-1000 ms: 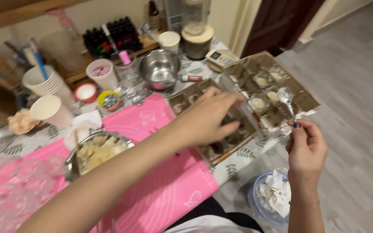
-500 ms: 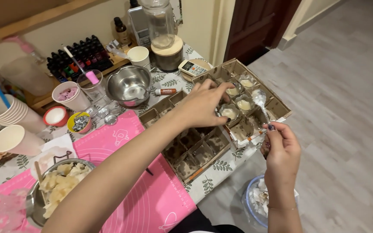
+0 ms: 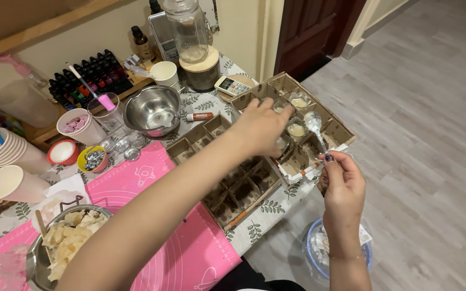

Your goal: Scooping small wax flakes from a bowl into small individual plastic molds and a larger tray using a spoon.

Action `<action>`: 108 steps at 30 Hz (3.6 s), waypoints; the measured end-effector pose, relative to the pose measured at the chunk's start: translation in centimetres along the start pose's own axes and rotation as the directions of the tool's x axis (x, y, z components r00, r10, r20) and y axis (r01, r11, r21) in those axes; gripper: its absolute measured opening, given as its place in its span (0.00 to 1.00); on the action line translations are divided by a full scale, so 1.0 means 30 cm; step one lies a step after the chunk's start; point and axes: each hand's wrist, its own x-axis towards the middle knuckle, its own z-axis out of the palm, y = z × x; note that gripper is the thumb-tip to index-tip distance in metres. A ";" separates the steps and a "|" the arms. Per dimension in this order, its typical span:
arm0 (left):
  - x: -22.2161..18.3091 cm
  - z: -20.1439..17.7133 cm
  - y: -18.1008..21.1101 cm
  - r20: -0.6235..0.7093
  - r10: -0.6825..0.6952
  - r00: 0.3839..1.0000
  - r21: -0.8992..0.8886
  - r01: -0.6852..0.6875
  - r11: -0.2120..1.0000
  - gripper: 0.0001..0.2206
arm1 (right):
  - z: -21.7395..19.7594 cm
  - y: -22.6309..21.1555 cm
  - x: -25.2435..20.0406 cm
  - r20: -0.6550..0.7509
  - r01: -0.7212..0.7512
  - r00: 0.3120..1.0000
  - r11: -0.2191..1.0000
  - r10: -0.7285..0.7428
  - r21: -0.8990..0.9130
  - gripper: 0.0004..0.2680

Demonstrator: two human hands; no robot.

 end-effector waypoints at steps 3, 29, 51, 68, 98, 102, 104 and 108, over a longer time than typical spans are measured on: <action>0.039 0.104 0.000 -0.156 0.066 0.986 0.104 -0.050 0.993 0.41 | -0.007 0.031 0.018 0.001 -0.023 1.000 1.000 0.023 0.005 0.04; -1.341 0.063 -0.022 -0.189 -0.882 0.432 -0.978 0.002 0.210 0.18 | 0.535 -0.023 -0.398 0.726 -0.188 0.583 0.930 0.365 -0.316 0.10; -1.514 0.170 -0.012 -0.450 -0.866 0.218 -0.767 0.402 0.500 0.20 | 0.758 -0.126 -0.752 0.982 0.995 0.024 0.091 0.188 -0.042 0.13; -1.575 0.221 -0.074 -0.320 -0.780 0.537 -0.842 0.218 0.494 0.18 | 0.958 -0.148 -0.582 0.801 0.659 -0.016 0.609 0.598 -0.442 0.13; -1.523 0.142 -0.194 0.180 -0.552 0.814 -0.981 0.188 -0.044 0.16 | 1.076 0.016 -0.376 0.585 0.205 -0.458 0.720 0.669 -0.663 0.10; -1.516 0.163 -0.205 0.184 -0.557 0.810 -0.979 0.199 -0.035 0.17 | 1.088 0.040 -0.361 0.568 0.188 -0.499 0.722 0.654 -0.666 0.10; -1.510 0.183 -0.201 0.192 -0.563 0.804 -0.981 0.172 -0.089 0.17 | 1.087 0.051 -0.355 0.568 0.168 -0.504 0.719 0.651 -0.675 0.10; -1.499 0.194 -0.198 0.190 -0.584 0.789 -0.981 0.125 -0.150 0.17 | 1.088 0.067 -0.341 0.573 0.126 -0.520 0.721 0.633 -0.682 0.10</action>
